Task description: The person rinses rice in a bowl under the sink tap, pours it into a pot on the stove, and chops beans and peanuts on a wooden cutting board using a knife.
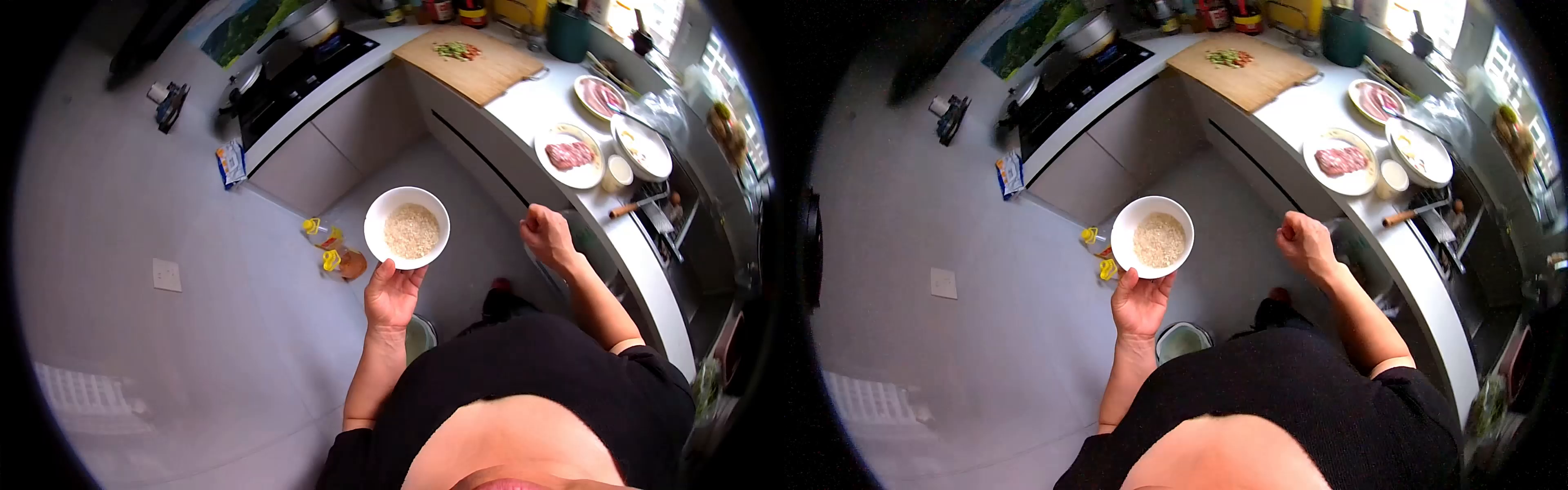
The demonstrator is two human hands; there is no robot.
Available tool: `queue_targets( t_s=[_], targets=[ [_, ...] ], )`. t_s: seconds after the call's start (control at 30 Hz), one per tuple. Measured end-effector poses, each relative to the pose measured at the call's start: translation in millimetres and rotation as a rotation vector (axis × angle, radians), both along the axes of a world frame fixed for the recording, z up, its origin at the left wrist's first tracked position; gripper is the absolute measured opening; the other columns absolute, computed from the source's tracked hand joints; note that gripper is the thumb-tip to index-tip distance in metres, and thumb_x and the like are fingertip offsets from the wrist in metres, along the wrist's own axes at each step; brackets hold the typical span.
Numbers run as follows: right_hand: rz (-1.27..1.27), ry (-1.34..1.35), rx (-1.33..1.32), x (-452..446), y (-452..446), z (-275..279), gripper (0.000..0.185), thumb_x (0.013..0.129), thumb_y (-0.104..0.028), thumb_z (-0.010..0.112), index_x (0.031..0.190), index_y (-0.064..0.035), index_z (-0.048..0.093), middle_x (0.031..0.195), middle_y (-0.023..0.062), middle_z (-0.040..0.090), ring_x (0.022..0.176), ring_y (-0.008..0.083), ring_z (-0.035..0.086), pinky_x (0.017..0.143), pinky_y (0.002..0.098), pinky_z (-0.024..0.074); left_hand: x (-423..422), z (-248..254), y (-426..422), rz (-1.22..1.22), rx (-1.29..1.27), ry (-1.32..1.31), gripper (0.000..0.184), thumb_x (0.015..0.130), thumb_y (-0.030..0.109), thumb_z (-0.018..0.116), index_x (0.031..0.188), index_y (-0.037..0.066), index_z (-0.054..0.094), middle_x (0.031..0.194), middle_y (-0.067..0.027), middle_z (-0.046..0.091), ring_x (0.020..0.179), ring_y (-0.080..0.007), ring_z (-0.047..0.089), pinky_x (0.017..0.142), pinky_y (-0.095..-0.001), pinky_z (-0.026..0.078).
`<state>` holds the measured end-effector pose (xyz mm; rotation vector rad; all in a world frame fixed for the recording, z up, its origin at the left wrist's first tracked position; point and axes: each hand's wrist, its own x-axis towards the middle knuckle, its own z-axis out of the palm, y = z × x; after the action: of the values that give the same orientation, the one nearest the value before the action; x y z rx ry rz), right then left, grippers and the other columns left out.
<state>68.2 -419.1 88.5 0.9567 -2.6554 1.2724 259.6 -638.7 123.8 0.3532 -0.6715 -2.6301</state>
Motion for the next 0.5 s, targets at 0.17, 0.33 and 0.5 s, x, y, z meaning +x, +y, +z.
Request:
queue_targets(
  t_s=[0.17, 0.33, 0.5],
  targets=[
    [0.118, -0.093, 0.082, -51.2, -69.7, -18.6, 0.015, 0.070, -0.010, 0.061, 0.066, -0.0042, 0.048, 0.063, 0.0147, 0.052, 0.062, 0.0340, 0.055, 0.055, 0.0392, 0.0429, -34.9, -12.3, -61.7, 0.030, 0.082, 0.045, 0.054, 0.083, 0.017, 0.060, 0.129, 0.002, 0.037, 0.126, -0.0140, 0.047, 0.115, -0.0282, 0.049, 0.095, -0.0447, 0.045],
    [0.152, -0.154, 0.150, -141.0, -159.5, -27.6, 0.014, 0.070, -0.012, 0.061, 0.068, -0.0033, 0.049, 0.067, 0.0145, 0.056, 0.066, 0.0329, 0.057, 0.059, 0.0401, 0.0441, -107.6, -17.2, -140.4, 0.089, 0.044, -0.048, 0.057, 0.081, 0.020, 0.063, 0.128, 0.002, 0.038, 0.125, -0.0151, 0.047, 0.114, -0.0296, 0.048, 0.096, -0.0452, 0.044],
    [0.142, -0.169, 0.072, -247.1, -248.7, 3.4, 0.012, 0.071, -0.012, 0.060, 0.070, -0.0038, 0.051, 0.067, 0.0138, 0.056, 0.065, 0.0322, 0.057, 0.058, 0.0384, 0.0451, -213.5, 9.3, -231.1, 0.092, -0.023, -0.105, 0.056, 0.082, 0.023, 0.063, 0.126, 0.000, 0.038, 0.123, -0.0174, 0.046, 0.112, -0.0306, 0.049, 0.097, -0.0461, 0.043]
  ],
)
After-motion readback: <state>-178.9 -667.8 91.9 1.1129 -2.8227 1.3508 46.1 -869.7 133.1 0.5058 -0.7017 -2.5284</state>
